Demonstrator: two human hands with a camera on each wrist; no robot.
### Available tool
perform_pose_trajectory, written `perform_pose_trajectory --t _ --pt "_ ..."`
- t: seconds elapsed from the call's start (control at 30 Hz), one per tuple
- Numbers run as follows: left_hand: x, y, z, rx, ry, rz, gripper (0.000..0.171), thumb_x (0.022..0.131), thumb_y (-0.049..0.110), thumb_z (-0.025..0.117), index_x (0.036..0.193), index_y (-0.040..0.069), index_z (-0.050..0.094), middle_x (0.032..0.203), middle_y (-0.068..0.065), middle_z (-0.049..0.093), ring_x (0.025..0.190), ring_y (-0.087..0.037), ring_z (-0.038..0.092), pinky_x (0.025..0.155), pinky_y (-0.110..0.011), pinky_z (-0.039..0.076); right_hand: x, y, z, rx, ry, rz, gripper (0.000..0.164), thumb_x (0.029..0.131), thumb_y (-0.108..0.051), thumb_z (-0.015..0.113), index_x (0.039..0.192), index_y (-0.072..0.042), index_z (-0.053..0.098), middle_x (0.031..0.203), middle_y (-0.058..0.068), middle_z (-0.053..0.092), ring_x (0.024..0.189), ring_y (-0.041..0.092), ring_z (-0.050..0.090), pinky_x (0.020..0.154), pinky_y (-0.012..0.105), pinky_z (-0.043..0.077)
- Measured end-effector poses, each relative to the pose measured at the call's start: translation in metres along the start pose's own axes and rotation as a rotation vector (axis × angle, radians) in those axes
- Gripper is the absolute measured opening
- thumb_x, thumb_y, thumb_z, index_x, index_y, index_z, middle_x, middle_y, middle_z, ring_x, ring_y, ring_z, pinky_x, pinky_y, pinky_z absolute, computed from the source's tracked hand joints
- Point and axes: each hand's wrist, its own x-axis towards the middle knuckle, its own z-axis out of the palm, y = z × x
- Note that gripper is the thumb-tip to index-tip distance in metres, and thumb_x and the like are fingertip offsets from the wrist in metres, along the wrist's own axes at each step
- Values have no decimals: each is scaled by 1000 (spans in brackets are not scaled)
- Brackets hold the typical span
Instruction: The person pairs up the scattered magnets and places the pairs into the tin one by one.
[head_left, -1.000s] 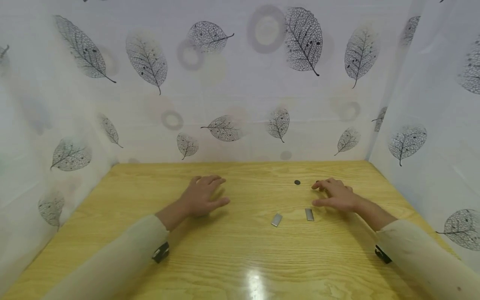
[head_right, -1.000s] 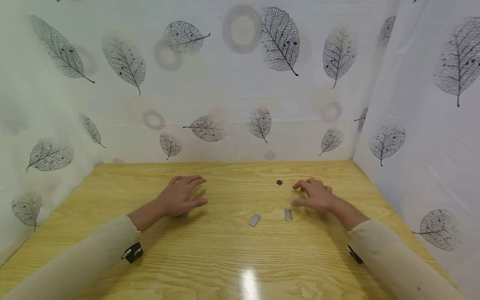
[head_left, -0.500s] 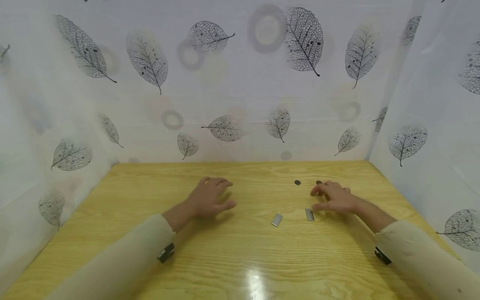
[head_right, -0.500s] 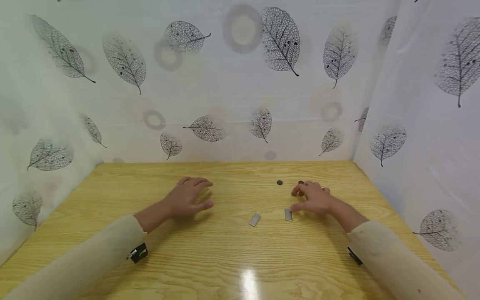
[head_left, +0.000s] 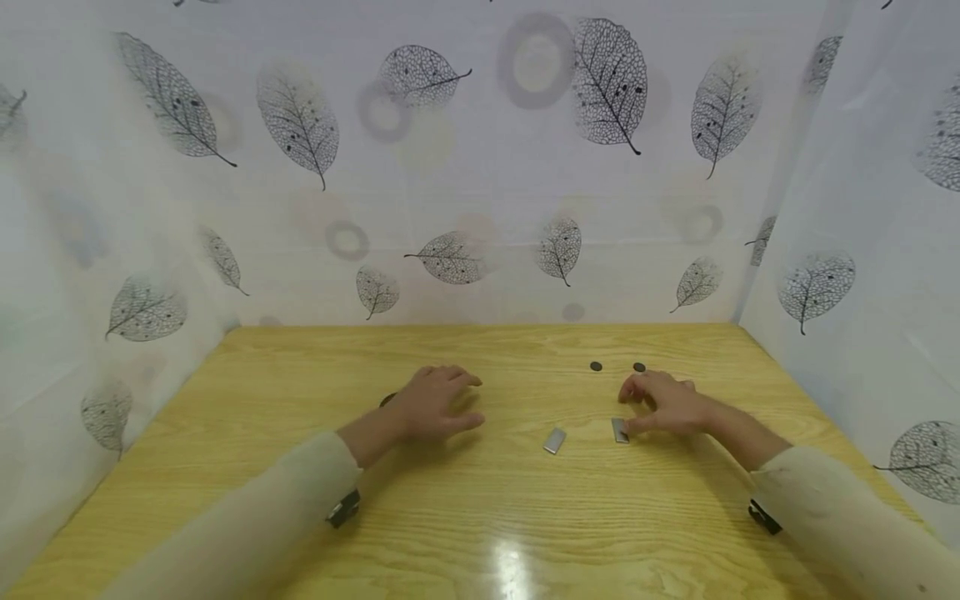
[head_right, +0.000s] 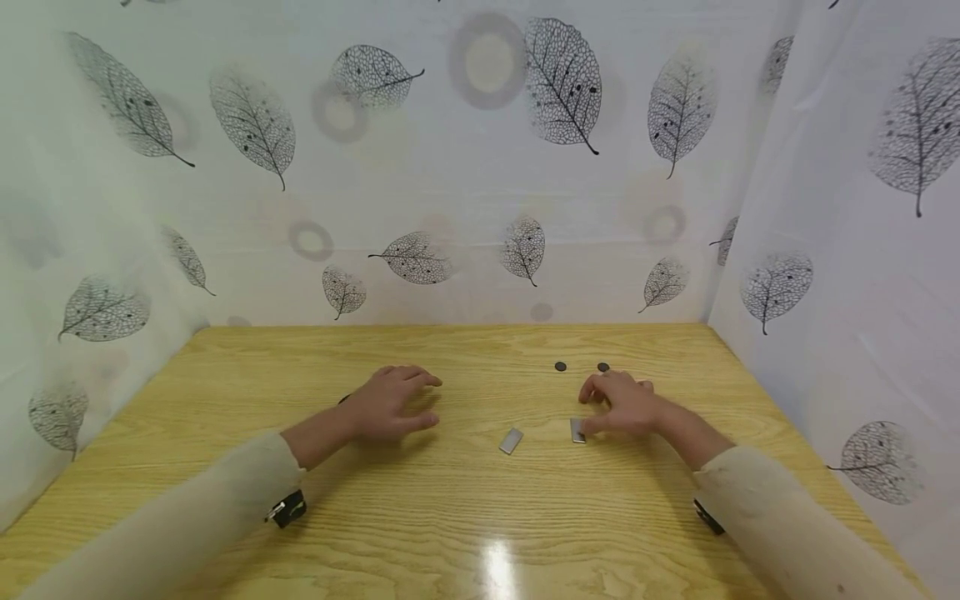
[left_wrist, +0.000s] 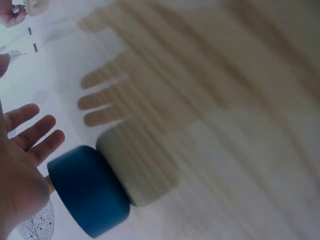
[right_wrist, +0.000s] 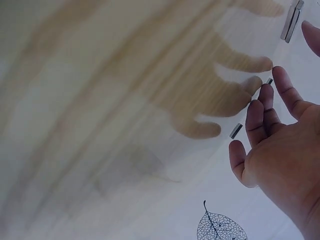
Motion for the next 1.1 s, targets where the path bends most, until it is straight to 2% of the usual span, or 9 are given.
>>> perform_pose_trajectory --t 0.2,0.43,0.67,1.1 --pt "5 7 3 -7 -8 18 59 96 51 56 138 11 55 140 -11 56 132 -31 50 113 -56 30 0 -2 2 -9 -12 -13 43 77 -43 82 106 -18 64 103 -2 60 98 19 52 78 43 29" --pt "12 15 7 30 -42 42 58 95 51 58 138 12 56 140 -10 56 133 -29 50 114 -55 30 -3 -2 5 -34 -11 -24 37 79 -45 81 101 -21 63 96 -5 57 92 16 49 76 41 26" --pt "19 24 10 77 -61 76 57 95 51 58 138 15 55 140 -7 57 131 -25 51 112 -52 34 -1 -3 4 -52 -8 -72 34 79 -44 81 98 -22 63 96 -8 58 91 16 49 75 42 25" --pt "33 45 17 114 -110 147 54 95 49 58 139 17 55 138 -4 57 130 -21 52 112 -47 35 1 -8 3 -50 -24 -83 28 77 -40 83 90 -27 63 90 -9 55 89 13 45 80 48 25"
